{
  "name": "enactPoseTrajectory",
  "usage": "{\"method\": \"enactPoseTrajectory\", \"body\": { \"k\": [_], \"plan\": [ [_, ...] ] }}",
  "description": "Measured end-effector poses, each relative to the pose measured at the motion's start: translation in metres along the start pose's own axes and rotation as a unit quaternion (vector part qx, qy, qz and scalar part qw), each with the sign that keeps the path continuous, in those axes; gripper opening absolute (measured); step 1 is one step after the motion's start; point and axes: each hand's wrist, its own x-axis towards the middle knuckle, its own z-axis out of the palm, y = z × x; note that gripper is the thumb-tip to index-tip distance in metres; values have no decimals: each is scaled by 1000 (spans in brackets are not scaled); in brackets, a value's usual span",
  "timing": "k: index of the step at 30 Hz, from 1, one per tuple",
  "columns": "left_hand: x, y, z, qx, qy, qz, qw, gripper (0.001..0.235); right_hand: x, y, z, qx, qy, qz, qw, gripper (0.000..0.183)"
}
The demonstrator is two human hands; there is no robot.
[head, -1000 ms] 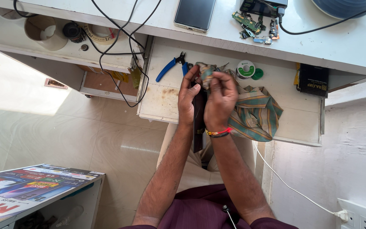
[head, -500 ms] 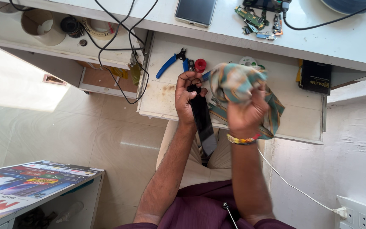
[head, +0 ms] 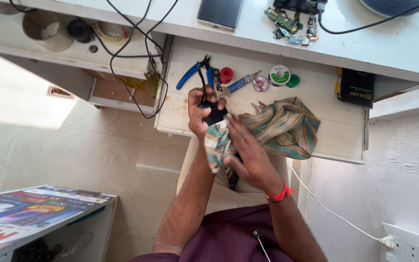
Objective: The person repeatedly wipes the front and back surfaces of a smartphone with a cloth. They rotate the device to clean different sides and edges, then place it on the workbench and continue wiping.
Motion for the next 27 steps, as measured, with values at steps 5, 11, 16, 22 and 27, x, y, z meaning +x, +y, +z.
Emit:
{"method": "enactPoseTrajectory", "body": {
  "k": [5, 11, 16, 22, 27],
  "plan": [
    [-25, -2, 39, -69, -27, -29, 997, 45, -8, -12, -8, 42, 20, 27, 999, 82],
    [-47, 1, 82, 106, -70, -58, 990, 53, -3, 4, -7, 174, 183, 231, 940, 26],
    [-49, -9, 91, 318, -122, -21, 940, 44, 13, 21, 0, 369, 246, 218, 869, 15],
    [-29, -14, 95, 337, -70, 31, 938, 63, 37, 27, 2, 294, 290, 196, 890, 15],
    [-39, 1, 90, 463, -70, -20, 883, 76, 57, 35, -9, 386, 388, 156, 822, 9]
  ]
}}
